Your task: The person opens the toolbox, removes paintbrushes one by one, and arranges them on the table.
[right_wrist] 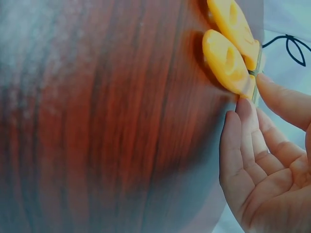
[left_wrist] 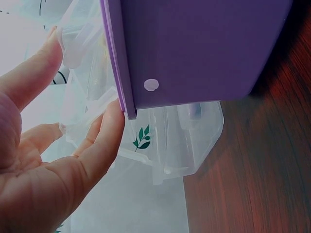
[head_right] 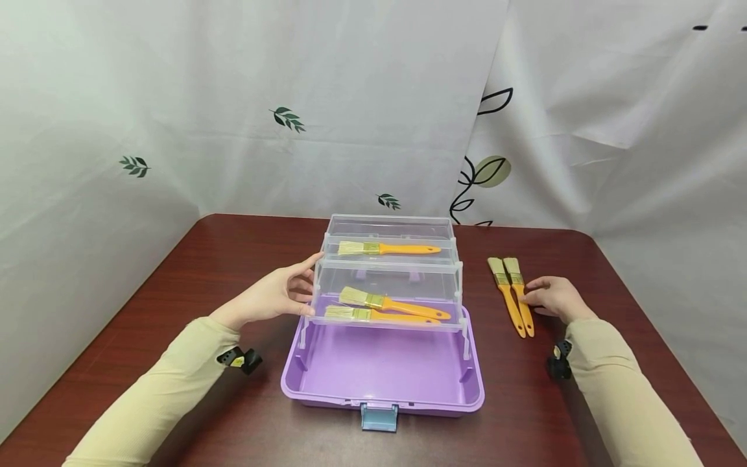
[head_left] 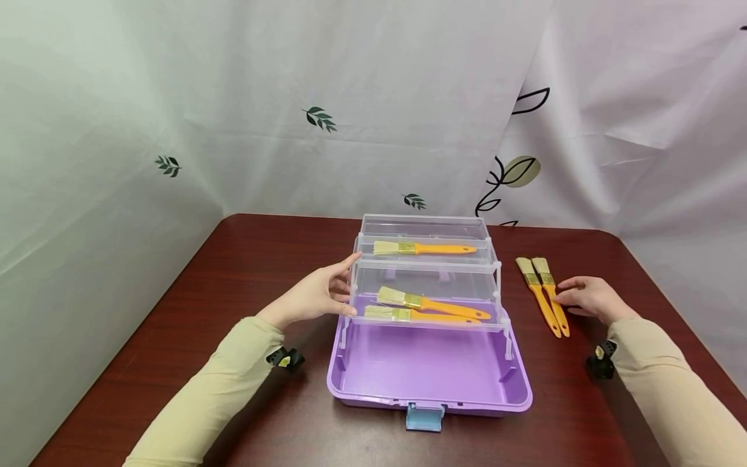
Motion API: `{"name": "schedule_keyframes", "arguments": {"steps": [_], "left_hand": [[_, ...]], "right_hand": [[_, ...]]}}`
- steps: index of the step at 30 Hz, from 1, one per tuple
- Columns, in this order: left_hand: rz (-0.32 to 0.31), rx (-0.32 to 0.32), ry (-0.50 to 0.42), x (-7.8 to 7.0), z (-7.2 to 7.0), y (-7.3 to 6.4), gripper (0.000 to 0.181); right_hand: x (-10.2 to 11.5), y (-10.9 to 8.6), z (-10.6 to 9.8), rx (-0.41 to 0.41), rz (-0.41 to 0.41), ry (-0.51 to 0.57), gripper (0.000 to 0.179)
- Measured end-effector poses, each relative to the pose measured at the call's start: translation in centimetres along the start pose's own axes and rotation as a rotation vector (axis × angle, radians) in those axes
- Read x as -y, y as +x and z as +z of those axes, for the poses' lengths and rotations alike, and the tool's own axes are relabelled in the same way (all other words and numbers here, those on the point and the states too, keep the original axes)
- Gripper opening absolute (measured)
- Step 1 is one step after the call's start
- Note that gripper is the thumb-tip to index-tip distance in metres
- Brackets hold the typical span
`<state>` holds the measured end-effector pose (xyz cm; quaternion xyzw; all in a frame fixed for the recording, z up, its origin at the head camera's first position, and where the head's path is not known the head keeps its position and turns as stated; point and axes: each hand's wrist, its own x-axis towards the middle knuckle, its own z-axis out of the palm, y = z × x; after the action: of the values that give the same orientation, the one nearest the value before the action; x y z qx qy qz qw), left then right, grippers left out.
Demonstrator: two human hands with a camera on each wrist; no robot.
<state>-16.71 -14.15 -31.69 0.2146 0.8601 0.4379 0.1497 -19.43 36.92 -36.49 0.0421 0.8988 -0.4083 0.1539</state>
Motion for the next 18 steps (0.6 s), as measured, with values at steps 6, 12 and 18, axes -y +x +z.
{"name": "schedule_keyframes", "arguments": {"steps": [6, 12, 18], "left_hand": [[-0.018, 0.001, 0.004, -0.16, 0.01, 0.04, 0.104], [-0.012, 0.001, 0.000, -0.13, 0.04, 0.03, 0.103], [-0.008, 0.003, -0.006, -0.12, 0.05, -0.02, 0.103]], "right_hand": [[0.13, 0.03, -0.09, -0.010, -0.019, 0.046, 0.055], [0.42, 0.17, 0.19, -0.004, -0.034, 0.133, 0.057], [0.79, -0.01, 0.36, 0.018, -0.101, 0.291, 0.044]]}}
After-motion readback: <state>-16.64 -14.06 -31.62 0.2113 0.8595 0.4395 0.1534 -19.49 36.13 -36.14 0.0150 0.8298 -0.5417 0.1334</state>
